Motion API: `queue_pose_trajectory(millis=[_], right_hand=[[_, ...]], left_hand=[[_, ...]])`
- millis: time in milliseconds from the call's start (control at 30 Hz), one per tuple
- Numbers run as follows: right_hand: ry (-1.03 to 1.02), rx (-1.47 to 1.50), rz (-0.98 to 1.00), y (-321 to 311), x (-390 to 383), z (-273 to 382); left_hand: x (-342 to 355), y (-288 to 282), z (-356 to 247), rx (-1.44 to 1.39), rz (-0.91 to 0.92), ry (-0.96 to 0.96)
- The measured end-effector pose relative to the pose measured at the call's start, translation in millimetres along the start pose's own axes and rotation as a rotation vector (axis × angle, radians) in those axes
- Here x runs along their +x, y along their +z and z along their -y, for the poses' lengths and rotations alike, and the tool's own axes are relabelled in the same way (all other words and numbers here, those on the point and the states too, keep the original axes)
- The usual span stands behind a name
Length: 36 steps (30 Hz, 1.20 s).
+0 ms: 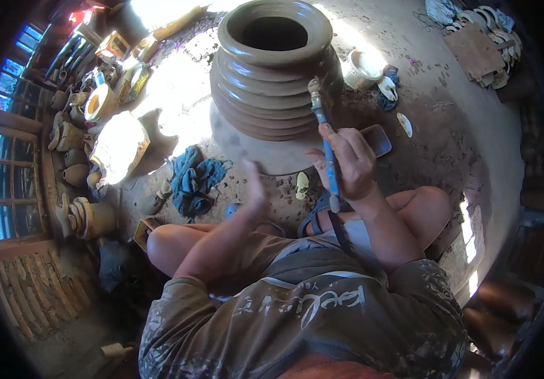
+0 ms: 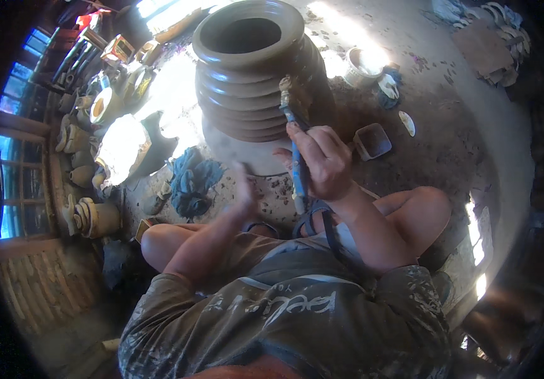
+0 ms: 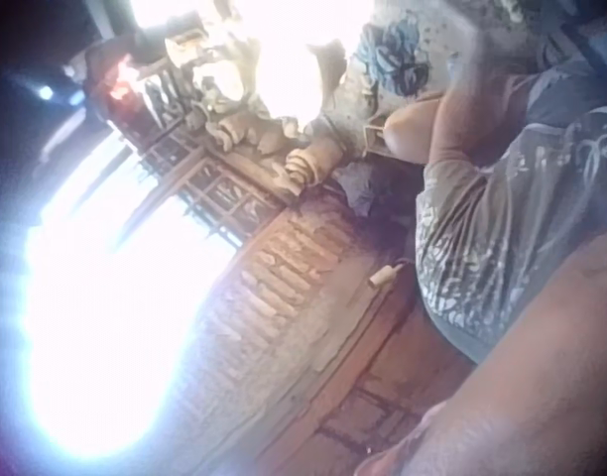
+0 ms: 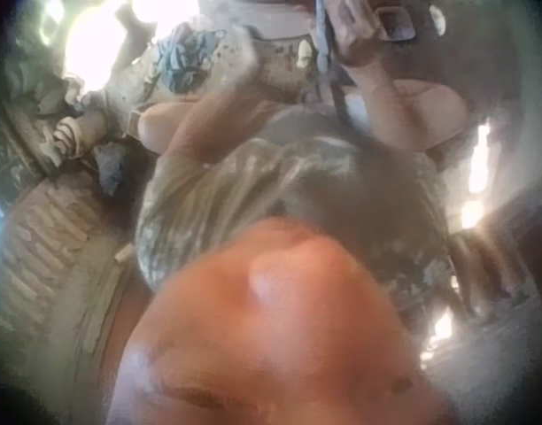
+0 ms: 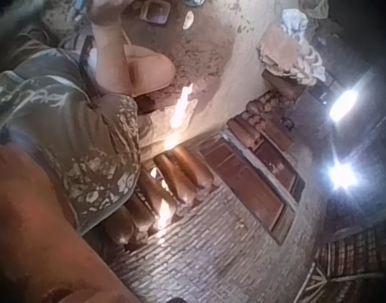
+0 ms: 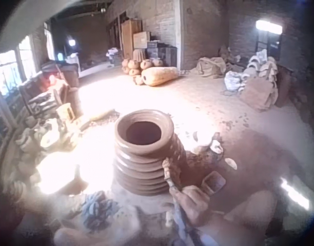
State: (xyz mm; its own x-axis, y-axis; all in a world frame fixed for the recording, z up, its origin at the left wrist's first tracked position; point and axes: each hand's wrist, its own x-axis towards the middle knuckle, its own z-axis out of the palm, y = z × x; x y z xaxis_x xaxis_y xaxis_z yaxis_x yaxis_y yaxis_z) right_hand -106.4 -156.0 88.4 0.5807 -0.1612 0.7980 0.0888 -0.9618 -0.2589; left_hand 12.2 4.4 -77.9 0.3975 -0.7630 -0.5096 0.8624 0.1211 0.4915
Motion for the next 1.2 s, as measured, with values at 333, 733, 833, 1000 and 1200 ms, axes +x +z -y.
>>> queue_pose_trajectory(millis=[333, 733, 833, 1000, 1200], right_hand=[[-0.010, 0.060, -0.055, 13, -10, 14], [0.722, -0.426, -0.223, -203, -45, -79], [1.274, -1.006, 0.250, -323, -141, -127], [1.629, -1.211, 0.632, -448, -385, -96], [2.207, -1.081, 0.605, -441, -592, -14]], left_hand=[[12, -35, 63, 0.578, 0.056, -0.289], [15, -56, -7, 0.446, -0.381, -0.062], [-5, -32, 34, 0.774, 0.211, -0.514], [-10, -32, 27, 1.091, 0.244, -0.436], [13, -53, -21, 1.502, 0.206, -0.388]])
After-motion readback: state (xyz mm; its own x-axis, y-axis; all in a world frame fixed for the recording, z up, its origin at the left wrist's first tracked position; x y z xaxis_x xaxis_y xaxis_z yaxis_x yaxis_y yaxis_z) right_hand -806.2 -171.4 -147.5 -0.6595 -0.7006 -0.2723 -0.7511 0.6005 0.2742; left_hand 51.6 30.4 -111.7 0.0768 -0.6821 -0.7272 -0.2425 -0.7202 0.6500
